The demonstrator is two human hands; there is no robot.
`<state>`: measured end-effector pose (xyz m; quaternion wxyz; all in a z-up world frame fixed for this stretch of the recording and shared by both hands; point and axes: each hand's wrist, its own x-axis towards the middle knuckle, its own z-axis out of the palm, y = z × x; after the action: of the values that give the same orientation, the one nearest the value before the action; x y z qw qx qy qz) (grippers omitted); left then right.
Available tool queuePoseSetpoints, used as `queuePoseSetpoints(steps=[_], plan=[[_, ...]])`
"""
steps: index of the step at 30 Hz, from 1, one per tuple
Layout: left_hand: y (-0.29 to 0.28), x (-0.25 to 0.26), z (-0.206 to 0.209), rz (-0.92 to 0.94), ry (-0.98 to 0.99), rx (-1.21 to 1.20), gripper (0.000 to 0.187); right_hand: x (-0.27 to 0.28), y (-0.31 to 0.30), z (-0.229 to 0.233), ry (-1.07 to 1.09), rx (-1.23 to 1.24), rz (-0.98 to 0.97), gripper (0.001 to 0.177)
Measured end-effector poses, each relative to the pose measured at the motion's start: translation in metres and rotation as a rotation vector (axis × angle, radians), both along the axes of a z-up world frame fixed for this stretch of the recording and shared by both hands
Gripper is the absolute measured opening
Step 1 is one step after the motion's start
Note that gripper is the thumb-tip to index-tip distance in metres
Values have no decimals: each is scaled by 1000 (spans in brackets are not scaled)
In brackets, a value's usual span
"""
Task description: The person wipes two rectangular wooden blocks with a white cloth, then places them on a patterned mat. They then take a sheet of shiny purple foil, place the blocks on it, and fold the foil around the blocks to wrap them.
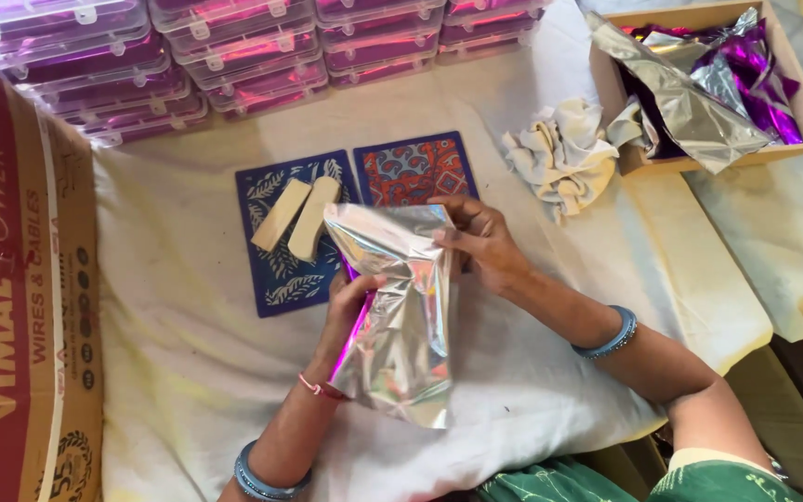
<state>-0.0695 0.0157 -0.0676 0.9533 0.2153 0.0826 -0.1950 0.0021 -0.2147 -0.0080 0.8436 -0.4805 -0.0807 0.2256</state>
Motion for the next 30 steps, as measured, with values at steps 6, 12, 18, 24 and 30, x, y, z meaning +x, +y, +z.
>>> queuePoseSetpoints(steps=[6, 12, 18, 24, 30], plan=[[-13, -15, 97, 442, -195, 799, 62, 24, -9, -32, -327, -415, -243, 41], [-21, -23, 140, 762, -825, 1755, 49, 30, -8, -39, -529, -547, -280, 42], [-66, 11, 82, 207, -1094, 1743, 47, 28, -5, -18, -481, -645, -285, 46], [-72, 30, 47, 37, -1027, 2030, 64, 38, -40, 11, -1059, -1136, -437, 33], [-70, 31, 34, 91, -1069, 2119, 61, 78, -136, 33, -803, -1226, -528, 14]])
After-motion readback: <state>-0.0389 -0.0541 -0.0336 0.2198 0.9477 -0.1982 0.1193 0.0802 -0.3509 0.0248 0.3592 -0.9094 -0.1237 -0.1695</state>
